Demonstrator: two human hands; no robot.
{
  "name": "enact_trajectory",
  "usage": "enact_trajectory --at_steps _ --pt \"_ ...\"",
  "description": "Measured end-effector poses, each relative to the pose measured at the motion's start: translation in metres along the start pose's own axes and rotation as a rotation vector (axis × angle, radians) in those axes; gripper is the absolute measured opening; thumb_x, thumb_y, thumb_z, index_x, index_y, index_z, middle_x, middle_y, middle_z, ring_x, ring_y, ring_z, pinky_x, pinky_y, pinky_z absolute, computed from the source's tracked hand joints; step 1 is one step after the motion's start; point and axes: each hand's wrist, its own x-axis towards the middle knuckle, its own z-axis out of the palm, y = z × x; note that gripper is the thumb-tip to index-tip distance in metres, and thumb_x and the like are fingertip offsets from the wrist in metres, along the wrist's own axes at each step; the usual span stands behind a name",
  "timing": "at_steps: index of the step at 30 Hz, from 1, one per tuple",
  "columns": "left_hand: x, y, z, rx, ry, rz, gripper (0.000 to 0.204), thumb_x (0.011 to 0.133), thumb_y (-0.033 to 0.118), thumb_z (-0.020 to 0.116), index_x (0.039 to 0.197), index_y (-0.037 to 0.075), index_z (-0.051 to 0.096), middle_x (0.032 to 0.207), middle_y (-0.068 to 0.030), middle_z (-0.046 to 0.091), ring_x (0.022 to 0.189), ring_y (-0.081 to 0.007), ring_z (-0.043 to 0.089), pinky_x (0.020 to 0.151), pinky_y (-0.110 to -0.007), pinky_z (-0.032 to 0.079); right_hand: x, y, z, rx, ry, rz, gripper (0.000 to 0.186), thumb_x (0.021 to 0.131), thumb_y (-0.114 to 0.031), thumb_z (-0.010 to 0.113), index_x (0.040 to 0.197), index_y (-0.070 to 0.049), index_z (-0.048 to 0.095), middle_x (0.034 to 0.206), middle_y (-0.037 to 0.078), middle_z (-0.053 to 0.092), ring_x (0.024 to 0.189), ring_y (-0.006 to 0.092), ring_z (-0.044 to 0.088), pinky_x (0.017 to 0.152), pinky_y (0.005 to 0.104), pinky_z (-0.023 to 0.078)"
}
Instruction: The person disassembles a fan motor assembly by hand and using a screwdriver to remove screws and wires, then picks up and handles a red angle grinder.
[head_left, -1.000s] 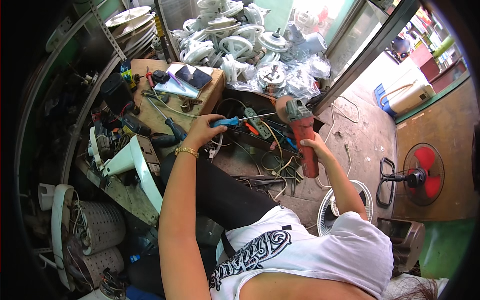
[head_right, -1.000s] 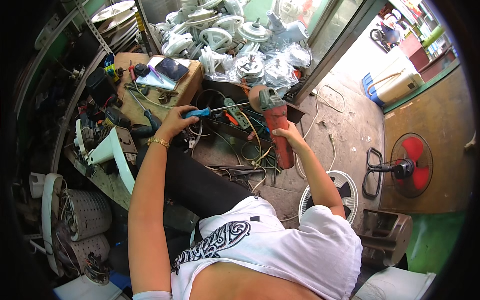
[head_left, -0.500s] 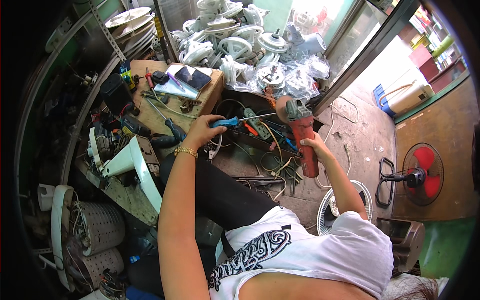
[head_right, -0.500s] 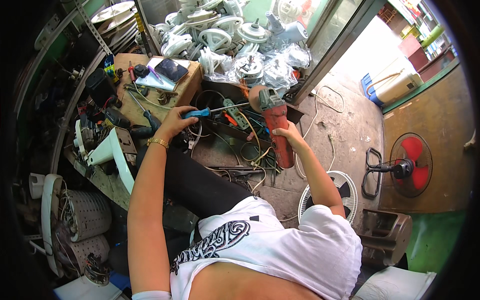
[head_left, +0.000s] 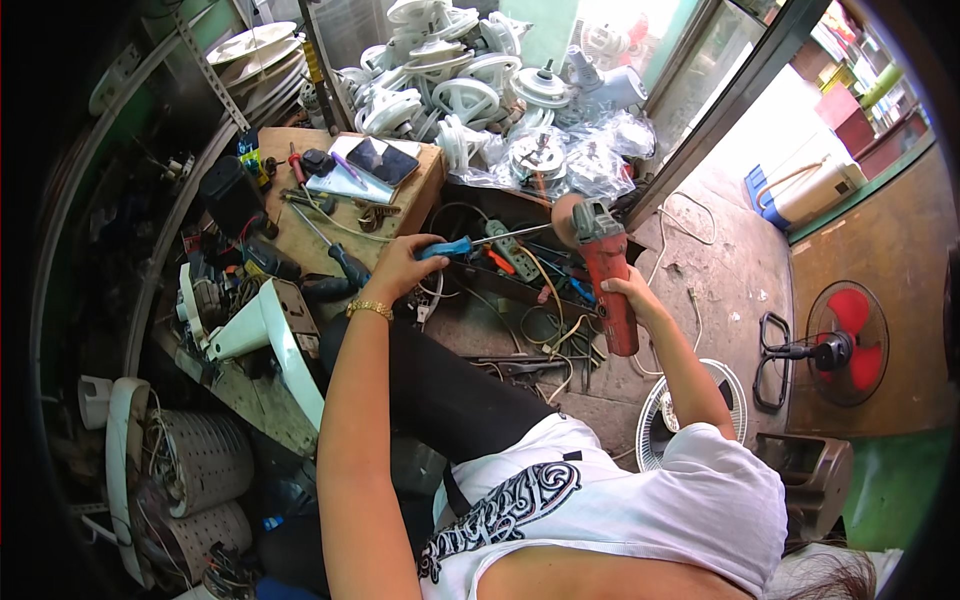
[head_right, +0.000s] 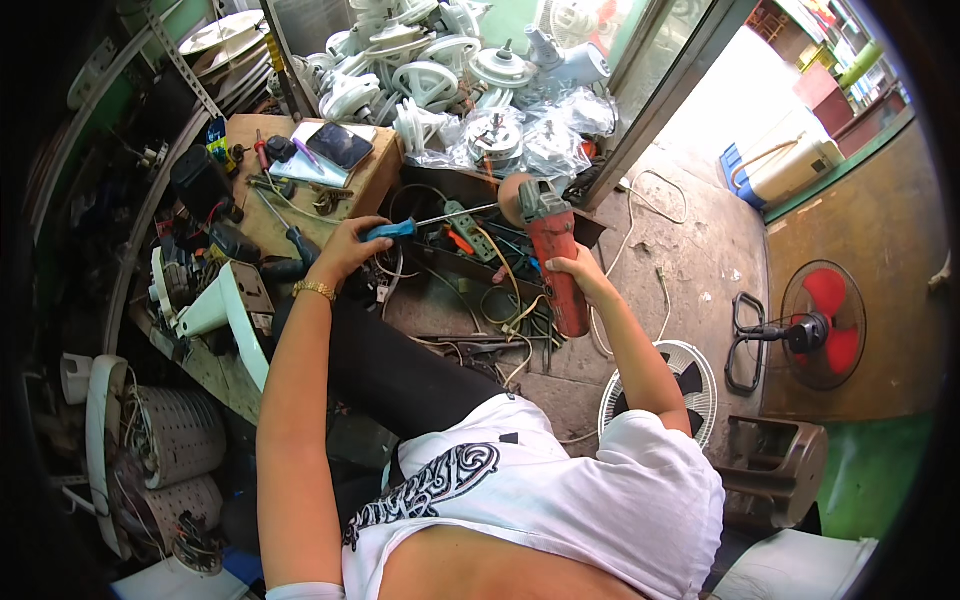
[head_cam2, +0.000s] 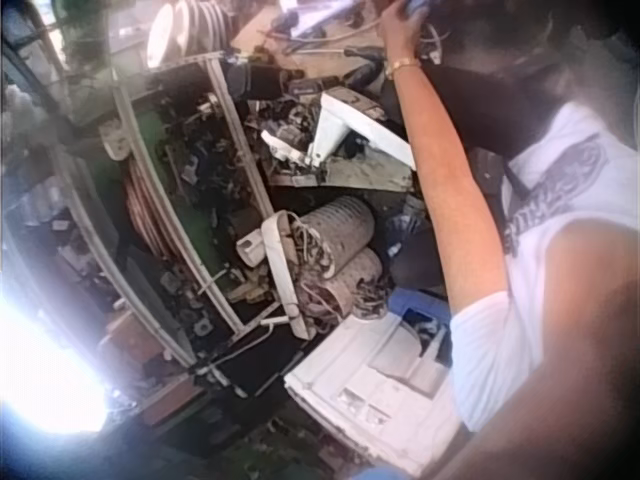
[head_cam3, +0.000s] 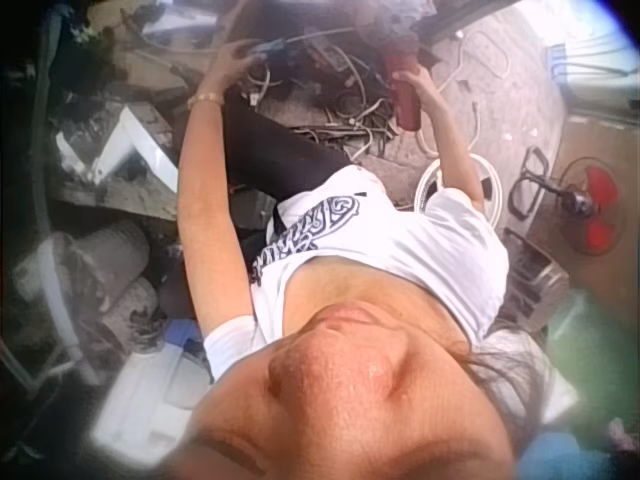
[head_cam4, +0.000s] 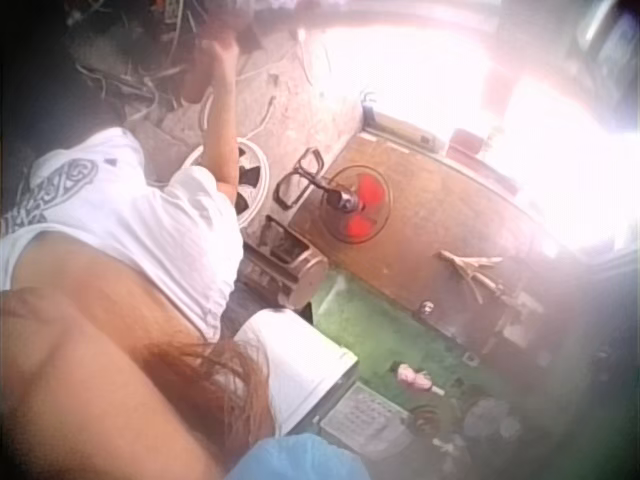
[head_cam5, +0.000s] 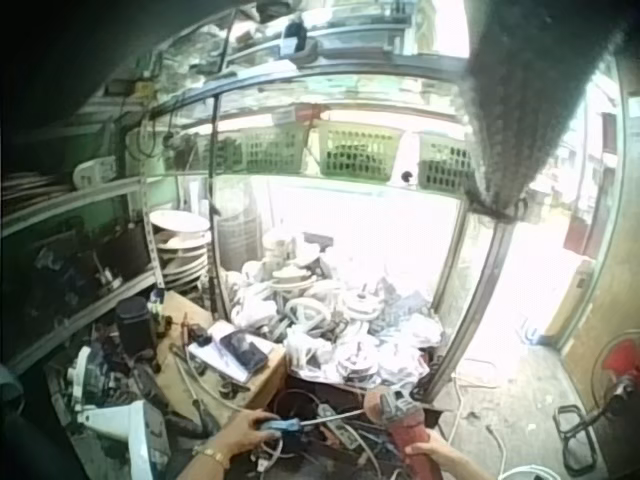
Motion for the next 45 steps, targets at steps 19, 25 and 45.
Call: enact_trajectory --at_steps 19,25,45 --pt "-0.003 0.021 0.005 -0.354 -0.038 -0.408 0.039 0.101 0.036 0.067 0.123 0.004 0.068 0.083 -0.0028 0.066 0.067 -0.0117 0.061 0.056 -0.028 0.048 -0.01 -0.006 0.006 0.099 0.085 -0.068 0.052 0.076 -0.022 0.081 0.119 -0.003 0.06 0.097 0.007 0.067 0.078 0.0167 0.066 0.071 0.0344 0.056" --pt "-0.006 0.022 0.007 -0.276 -0.149 -0.351 0.05 0.095 0.044 0.073 0.122 0.002 0.071 0.082 -0.0015 0.066 0.065 -0.0085 0.056 0.058 -0.028 0.046 0.0 -0.009 0.015 0.108 0.051 -0.081 0.051 0.076 -0.021 0.08 0.119 -0.002 0.059 0.096 0.008 0.067 0.078 0.0162 0.066 0.071 0.0341 0.057" --pt "-0.005 0.022 0.02 -0.005 -0.022 -0.1 0.041 0.093 0.031 0.077 0.116 -0.003 0.074 0.093 -0.0074 0.074 0.083 -0.0111 0.065 0.075 -0.03 0.051 0.01 -0.004 0.024 0.062 0.05 -0.038 0.052 0.076 -0.022 0.079 0.119 -0.002 0.058 0.098 0.008 0.066 0.08 0.0177 0.066 0.074 0.0358 0.057"
